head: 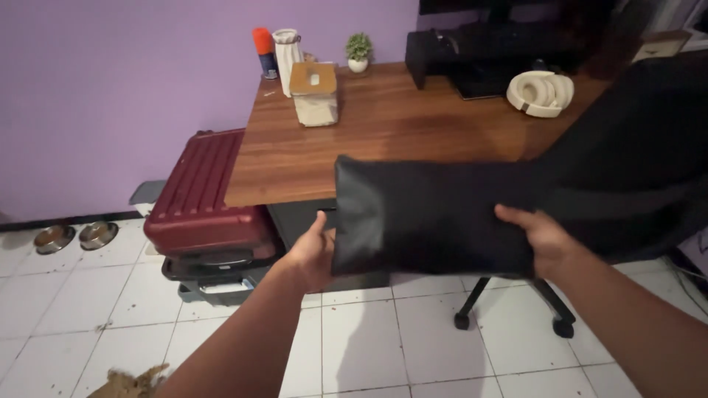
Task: Organizing items on a desk, putting things in a drawer, and using tissues and a small tool to clean.
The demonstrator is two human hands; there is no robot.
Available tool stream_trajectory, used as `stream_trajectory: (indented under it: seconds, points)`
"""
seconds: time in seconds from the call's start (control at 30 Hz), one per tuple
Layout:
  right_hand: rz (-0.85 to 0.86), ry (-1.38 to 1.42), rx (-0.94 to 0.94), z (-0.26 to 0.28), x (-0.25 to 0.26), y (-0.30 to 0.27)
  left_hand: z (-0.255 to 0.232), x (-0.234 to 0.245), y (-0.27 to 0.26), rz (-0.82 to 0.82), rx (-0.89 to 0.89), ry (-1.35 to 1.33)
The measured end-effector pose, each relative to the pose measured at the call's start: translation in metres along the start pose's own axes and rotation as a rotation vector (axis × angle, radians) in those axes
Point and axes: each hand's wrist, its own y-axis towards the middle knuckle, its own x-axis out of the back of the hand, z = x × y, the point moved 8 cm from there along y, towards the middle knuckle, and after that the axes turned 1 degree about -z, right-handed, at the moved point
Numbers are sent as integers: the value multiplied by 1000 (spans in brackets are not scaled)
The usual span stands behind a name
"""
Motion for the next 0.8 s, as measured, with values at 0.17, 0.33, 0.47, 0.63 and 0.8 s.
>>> stream_trajectory:
  seconds: [0.17,0.33,0.47,0.63,0.8]
  points:
    - [-89,48,110,17,-34,25,-2,80,90,-128,24,132]
    - [-11,271,322,0,-56,75,-8,155,213,-71,-87,-51]
    - [105,363,360,-15,-74,105,-28,185,276,-198,-137,-398]
    - [56,340,366,-32,-84,120,-30,211,331,-307,-155,-512]
    - [86,318,433,-42,-91,133,-57,226,382,-226,-332,-673]
